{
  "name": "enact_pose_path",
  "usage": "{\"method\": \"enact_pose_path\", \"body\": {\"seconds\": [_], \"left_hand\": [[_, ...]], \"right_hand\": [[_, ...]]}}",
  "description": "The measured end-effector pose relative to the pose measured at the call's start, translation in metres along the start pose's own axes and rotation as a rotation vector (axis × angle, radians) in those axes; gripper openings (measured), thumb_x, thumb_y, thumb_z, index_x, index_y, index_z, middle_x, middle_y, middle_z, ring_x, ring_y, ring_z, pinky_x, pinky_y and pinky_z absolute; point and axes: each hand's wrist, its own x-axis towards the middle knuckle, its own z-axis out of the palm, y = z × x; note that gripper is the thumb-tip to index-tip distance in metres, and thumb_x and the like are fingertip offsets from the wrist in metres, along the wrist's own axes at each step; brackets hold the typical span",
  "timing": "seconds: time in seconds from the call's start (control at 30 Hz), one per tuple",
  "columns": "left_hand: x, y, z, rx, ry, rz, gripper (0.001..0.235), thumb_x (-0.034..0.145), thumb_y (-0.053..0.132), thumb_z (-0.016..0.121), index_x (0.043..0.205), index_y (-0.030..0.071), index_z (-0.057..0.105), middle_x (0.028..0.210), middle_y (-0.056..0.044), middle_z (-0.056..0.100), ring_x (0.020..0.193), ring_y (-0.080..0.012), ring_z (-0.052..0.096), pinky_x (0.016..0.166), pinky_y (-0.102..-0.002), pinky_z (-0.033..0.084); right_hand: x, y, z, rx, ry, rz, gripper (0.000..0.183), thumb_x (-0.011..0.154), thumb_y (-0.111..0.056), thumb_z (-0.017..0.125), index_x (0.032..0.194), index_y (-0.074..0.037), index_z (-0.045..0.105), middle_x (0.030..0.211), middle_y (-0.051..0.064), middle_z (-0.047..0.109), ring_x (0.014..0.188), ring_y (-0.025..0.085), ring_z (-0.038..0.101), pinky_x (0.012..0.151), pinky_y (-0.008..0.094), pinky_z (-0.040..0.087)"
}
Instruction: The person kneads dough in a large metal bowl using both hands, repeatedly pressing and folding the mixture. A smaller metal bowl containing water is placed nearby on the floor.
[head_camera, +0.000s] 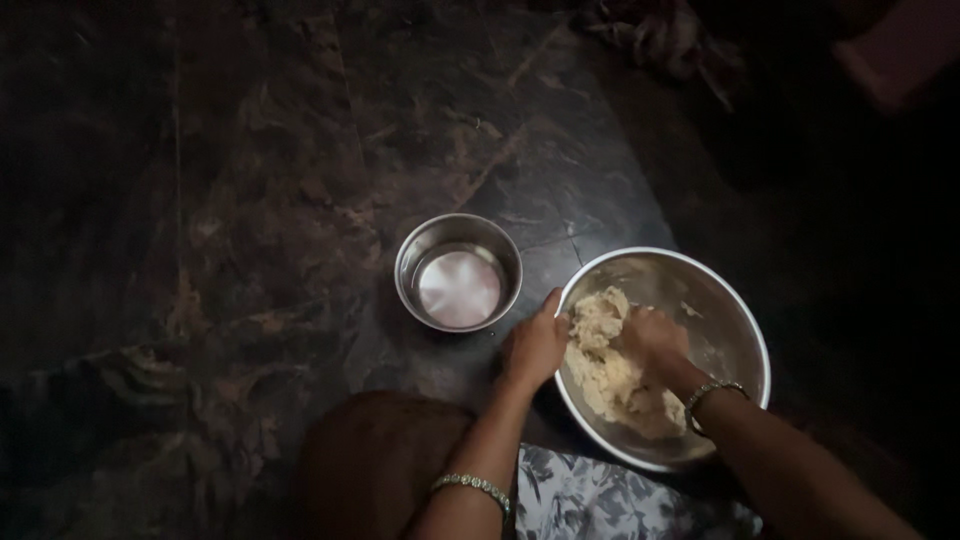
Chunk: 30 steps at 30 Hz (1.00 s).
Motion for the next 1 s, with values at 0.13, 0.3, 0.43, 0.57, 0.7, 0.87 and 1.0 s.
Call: {"method": "enact_pose_path", "body": {"seconds": [0.13, 0.3, 0.43, 0.57, 0.7, 0.87, 1.0], "left_hand": [[0.003, -0.003, 0.0, -0.002, 0.02, 0.0, 0.05, 0.097, 0.03, 0.051, 0.146, 0.019, 0.05, 0.112, -0.027, 0.069, 0.102, -0.05, 0.065, 0.09, -0.058, 0.05], [0.004, -0.006, 0.003, 0.03, 0.018, -0.013, 0.051, 0.097, 0.029, 0.05, 0.147, 0.02, 0.05, 0.113, -0.027, 0.069, 0.104, -0.0499, 0.065, 0.092, -0.058, 0.049], [0.002, 0.003, -0.005, 0.048, -0.027, -0.054, 0.052, 0.097, 0.03, 0.05, 0.148, 0.021, 0.049, 0.115, -0.027, 0.069, 0.106, -0.0494, 0.065, 0.093, -0.058, 0.049], [-0.004, 0.011, -0.01, 0.067, -0.025, -0.096, 0.054, 0.096, 0.028, 0.051, 0.149, 0.023, 0.048, 0.117, -0.027, 0.068, 0.108, -0.0485, 0.064, 0.094, -0.057, 0.049], [-0.005, 0.013, -0.01, 0.079, -0.07, -0.148, 0.054, 0.097, 0.029, 0.049, 0.151, 0.025, 0.046, 0.117, -0.025, 0.069, 0.109, -0.0466, 0.065, 0.095, -0.056, 0.049], [0.0, 0.006, -0.004, 0.083, -0.058, -0.122, 0.054, 0.097, 0.028, 0.049, 0.151, 0.024, 0.045, 0.118, -0.025, 0.068, 0.108, -0.0471, 0.065, 0.095, -0.056, 0.049], [0.004, -0.01, 0.006, -0.006, 0.038, 0.0, 0.053, 0.097, 0.026, 0.051, 0.149, 0.02, 0.048, 0.117, -0.027, 0.068, 0.106, -0.0477, 0.066, 0.094, -0.055, 0.05]], "right_hand": [[-0.008, 0.002, -0.011, 0.368, -0.187, 0.215, 0.035, 0.094, -0.018, 0.069, 0.124, 0.0, 0.068, 0.109, 0.018, 0.077, 0.085, 0.026, 0.076, 0.071, 0.037, 0.063], [-0.043, 0.028, -0.044, 0.622, -0.024, -0.06, 0.071, 0.074, 0.009, 0.075, 0.14, -0.008, 0.054, 0.124, 0.015, 0.071, 0.099, 0.022, 0.073, 0.072, 0.032, 0.064], [-0.073, 0.032, -0.066, 0.381, -0.26, -0.012, 0.065, 0.083, 0.007, 0.07, 0.141, -0.018, 0.055, 0.133, 0.008, 0.068, 0.103, 0.022, 0.077, 0.077, 0.036, 0.064], [-0.097, 0.049, -0.08, 0.349, -0.227, -0.277, 0.046, 0.079, 0.008, 0.07, 0.117, -0.017, 0.077, 0.137, 0.002, 0.068, 0.113, 0.021, 0.072, 0.081, 0.034, 0.063], [-0.1, 0.093, -0.1, 0.643, -0.093, -0.05, 0.047, 0.077, 0.007, 0.072, 0.12, -0.011, 0.075, 0.14, 0.006, 0.066, 0.129, 0.022, 0.06, 0.091, 0.036, 0.063], [-0.03, 0.1, -0.057, 0.486, -0.362, 0.219, 0.052, 0.096, -0.033, 0.065, 0.141, -0.009, 0.058, 0.127, 0.021, 0.073, 0.114, 0.035, 0.074, 0.098, 0.044, 0.057], [0.011, 0.057, 0.019, 0.918, -0.302, 0.09, 0.068, 0.084, -0.053, 0.062, 0.136, -0.01, 0.072, 0.129, 0.01, 0.062, 0.104, 0.035, 0.072, 0.088, 0.047, 0.061]]}}
